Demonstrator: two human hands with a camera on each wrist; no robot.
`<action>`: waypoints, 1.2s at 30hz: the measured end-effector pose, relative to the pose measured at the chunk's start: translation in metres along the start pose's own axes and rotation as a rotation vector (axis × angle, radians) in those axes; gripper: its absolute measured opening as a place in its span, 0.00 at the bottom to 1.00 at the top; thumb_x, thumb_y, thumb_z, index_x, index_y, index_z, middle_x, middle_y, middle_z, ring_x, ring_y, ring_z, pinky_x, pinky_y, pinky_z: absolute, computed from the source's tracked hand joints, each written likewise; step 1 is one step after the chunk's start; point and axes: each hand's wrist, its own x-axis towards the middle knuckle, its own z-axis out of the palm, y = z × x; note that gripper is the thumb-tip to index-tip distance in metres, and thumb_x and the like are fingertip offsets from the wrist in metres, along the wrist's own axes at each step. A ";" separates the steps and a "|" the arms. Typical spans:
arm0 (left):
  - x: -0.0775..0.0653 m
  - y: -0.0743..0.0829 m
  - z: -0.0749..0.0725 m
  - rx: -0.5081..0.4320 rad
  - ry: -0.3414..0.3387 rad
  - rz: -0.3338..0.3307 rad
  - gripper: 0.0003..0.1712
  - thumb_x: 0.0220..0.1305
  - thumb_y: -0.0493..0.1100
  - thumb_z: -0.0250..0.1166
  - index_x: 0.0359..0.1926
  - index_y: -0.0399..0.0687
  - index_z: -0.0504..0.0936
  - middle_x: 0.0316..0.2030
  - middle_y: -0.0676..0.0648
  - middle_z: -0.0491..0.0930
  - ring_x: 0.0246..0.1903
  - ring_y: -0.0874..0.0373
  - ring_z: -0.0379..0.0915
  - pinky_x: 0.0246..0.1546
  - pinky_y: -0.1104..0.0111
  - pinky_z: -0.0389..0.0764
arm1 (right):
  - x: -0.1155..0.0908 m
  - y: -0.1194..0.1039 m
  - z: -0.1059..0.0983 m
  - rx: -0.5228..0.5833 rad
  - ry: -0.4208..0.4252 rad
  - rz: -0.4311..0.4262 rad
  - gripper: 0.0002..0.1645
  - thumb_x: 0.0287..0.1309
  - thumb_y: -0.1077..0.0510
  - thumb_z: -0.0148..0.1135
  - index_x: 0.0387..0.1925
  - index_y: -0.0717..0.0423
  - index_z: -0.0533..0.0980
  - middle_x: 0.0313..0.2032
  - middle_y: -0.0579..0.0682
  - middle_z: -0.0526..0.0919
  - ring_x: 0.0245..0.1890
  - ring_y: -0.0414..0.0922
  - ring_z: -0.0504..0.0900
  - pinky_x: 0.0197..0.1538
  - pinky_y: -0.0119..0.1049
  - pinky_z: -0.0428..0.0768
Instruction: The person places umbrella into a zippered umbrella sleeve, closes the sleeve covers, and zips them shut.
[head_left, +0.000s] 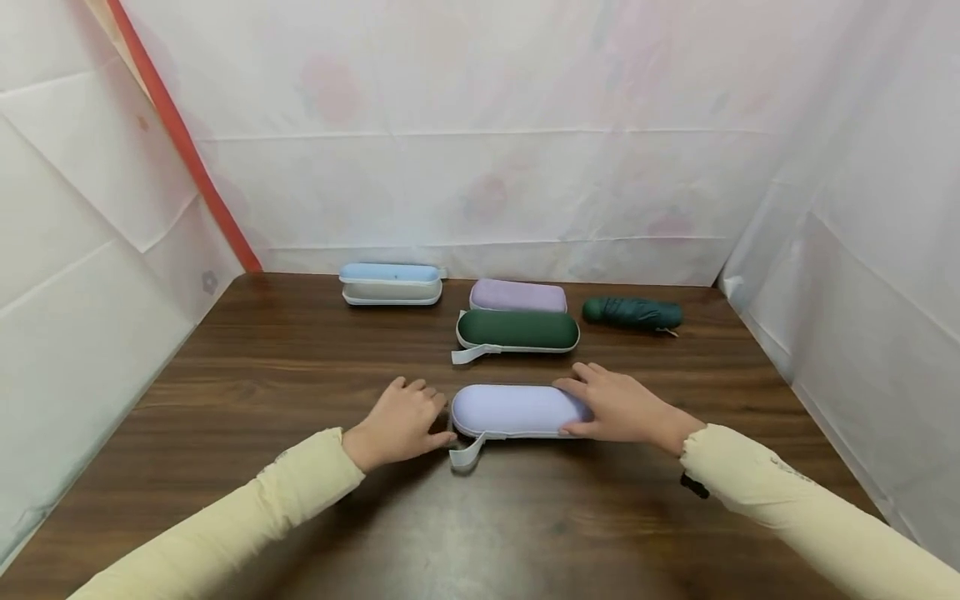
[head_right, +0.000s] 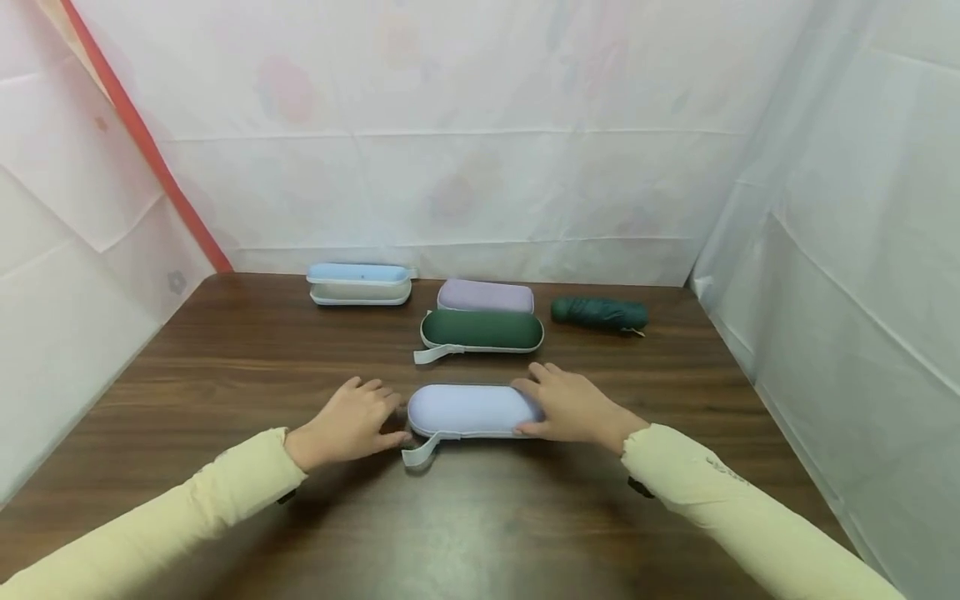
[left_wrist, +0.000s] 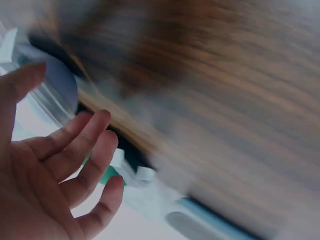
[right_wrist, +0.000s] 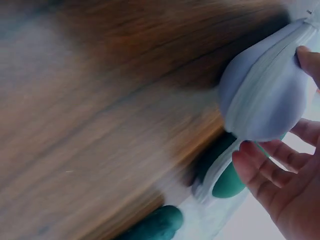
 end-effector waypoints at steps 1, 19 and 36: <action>0.000 -0.002 0.001 -0.036 -0.017 -0.017 0.29 0.50 0.63 0.70 0.38 0.41 0.82 0.33 0.47 0.82 0.33 0.50 0.75 0.31 0.58 0.70 | -0.003 0.002 0.000 0.025 -0.010 0.022 0.38 0.53 0.35 0.64 0.59 0.53 0.73 0.41 0.47 0.71 0.37 0.41 0.72 0.37 0.39 0.76; 0.013 0.000 0.004 -0.312 0.062 -0.046 0.38 0.47 0.55 0.75 0.53 0.33 0.78 0.40 0.42 0.82 0.38 0.51 0.78 0.37 0.58 0.77 | -0.022 0.020 0.016 0.361 0.171 0.030 0.40 0.42 0.49 0.77 0.56 0.62 0.74 0.47 0.54 0.78 0.39 0.43 0.78 0.37 0.36 0.79; 0.032 -0.022 0.004 -0.343 0.017 -0.129 0.35 0.46 0.52 0.76 0.52 0.37 0.79 0.34 0.45 0.81 0.32 0.56 0.74 0.31 0.60 0.77 | 0.004 0.037 0.009 0.394 0.209 0.016 0.40 0.40 0.53 0.79 0.55 0.65 0.75 0.41 0.54 0.77 0.35 0.42 0.78 0.35 0.34 0.80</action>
